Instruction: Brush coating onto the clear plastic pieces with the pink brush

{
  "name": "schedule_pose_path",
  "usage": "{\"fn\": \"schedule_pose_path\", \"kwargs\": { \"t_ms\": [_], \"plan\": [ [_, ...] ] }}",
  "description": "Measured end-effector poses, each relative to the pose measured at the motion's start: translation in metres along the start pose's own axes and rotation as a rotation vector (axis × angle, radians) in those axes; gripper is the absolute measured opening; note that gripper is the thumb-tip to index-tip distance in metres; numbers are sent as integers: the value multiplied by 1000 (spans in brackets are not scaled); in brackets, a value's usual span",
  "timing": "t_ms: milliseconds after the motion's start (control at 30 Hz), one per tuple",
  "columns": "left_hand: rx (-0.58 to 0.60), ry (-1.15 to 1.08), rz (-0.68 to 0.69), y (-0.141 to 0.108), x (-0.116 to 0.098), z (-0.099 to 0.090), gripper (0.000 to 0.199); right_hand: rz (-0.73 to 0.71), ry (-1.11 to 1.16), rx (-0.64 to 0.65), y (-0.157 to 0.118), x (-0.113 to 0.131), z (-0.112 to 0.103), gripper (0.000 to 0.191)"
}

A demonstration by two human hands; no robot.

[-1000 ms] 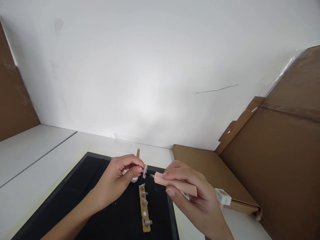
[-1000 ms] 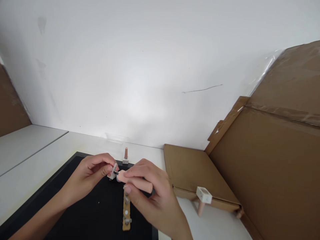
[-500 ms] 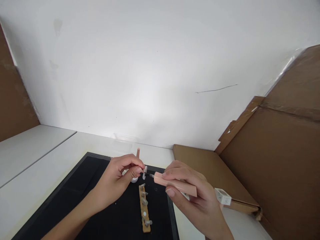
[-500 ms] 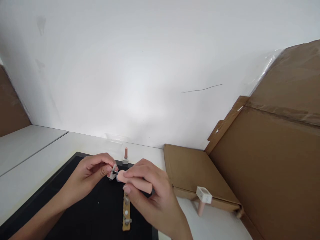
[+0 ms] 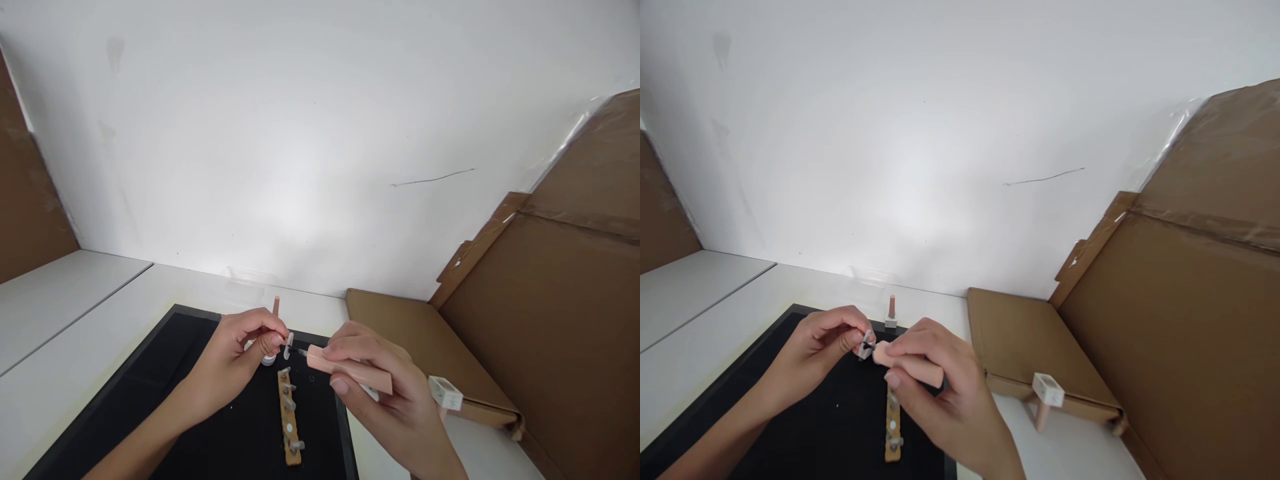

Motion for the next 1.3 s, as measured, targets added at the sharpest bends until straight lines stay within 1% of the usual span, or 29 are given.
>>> {"fn": "schedule_pose_path", "kwargs": {
  "t_ms": [400, 667, 1000, 1300],
  "plan": [
    [9, -8, -20, -1, 0, 0, 14, 0, -16, -8, 1, 0, 1, 26],
    [19, -38, -16, -2, 4, 1, 15, -40, -25, -79, 0, 1, -2, 19],
    [15, -20, -13, -2, 3, 1, 15, -16, -73, -112, 1, 0, -1, 18],
    [12, -11, -10, -1, 2, 1, 14, 4, -41, -53, 2, 1, 2, 20]
  ]
}}
Point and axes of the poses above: each hand's wrist, its own y-axis towards the middle knuckle, its own z-axis out of the palm, x = y × z, the point moved 4 cm from there along y, towards the middle knuckle, and after that the axes turned 12 degrees about y, right-handed, at the moved point
